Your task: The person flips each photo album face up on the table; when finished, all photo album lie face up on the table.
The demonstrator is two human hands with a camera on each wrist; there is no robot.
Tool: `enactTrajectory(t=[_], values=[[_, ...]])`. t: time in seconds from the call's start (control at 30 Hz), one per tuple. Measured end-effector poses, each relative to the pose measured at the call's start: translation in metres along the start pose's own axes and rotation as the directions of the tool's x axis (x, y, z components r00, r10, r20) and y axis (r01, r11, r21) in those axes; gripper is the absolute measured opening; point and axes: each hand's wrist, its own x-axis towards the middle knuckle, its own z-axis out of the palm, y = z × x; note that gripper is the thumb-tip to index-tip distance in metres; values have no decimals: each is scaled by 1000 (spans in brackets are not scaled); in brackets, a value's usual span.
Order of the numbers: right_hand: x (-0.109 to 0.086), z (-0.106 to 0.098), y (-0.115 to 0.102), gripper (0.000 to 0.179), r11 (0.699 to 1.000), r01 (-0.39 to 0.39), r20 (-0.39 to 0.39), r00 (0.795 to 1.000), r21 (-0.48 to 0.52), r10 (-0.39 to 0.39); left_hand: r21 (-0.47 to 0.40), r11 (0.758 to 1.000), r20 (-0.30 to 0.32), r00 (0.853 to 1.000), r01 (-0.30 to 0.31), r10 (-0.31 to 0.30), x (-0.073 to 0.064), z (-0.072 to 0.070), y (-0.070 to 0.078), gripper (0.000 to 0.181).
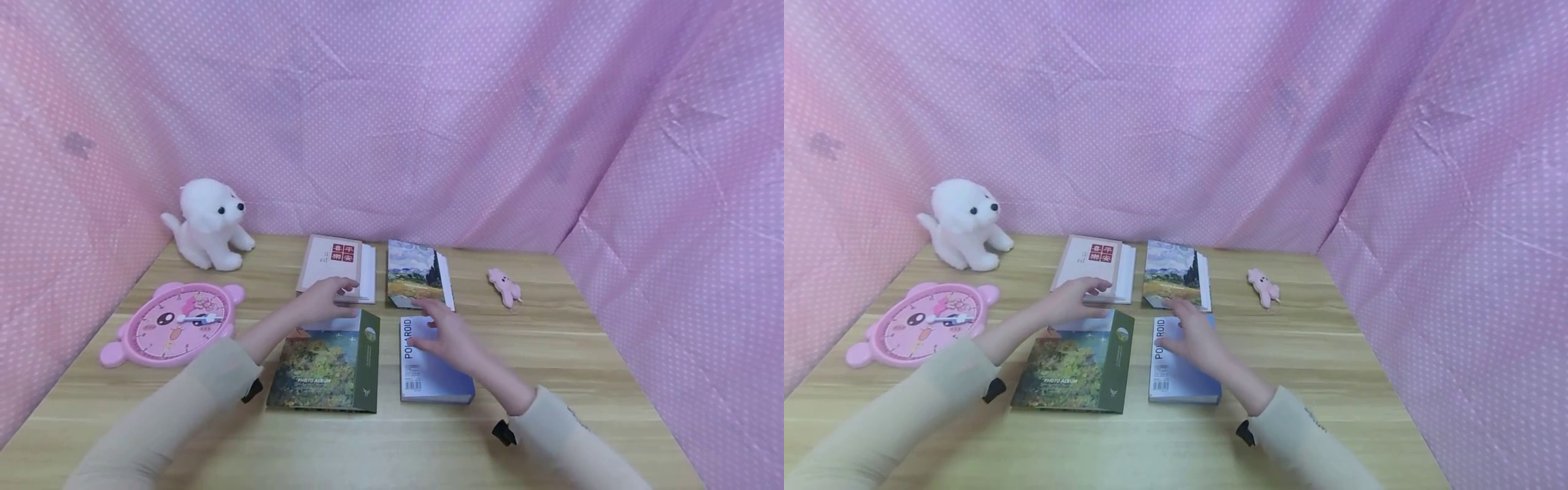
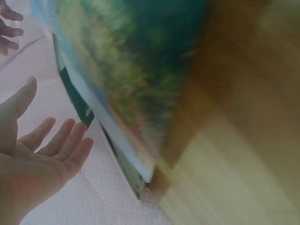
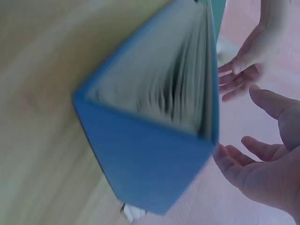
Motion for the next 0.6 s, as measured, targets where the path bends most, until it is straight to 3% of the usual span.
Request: enactTrajectory(t=[0.17, 0.3, 0.6], values=[[-11, 15, -14, 71, 1000, 9, 17, 1000, -11, -9, 38, 999, -5, 1000, 16, -16, -13, 7, -8, 64], [-20, 27, -22, 75, 999, 20, 57, 998, -42, -18, 56, 998, -11, 1000, -9, 10, -20, 10, -13, 64], [-29, 52, -31, 83, 998, 3, 161, 987, -60, 6, 45, 999, 29, 1000, -3, 2, -22, 9, -17, 68]])
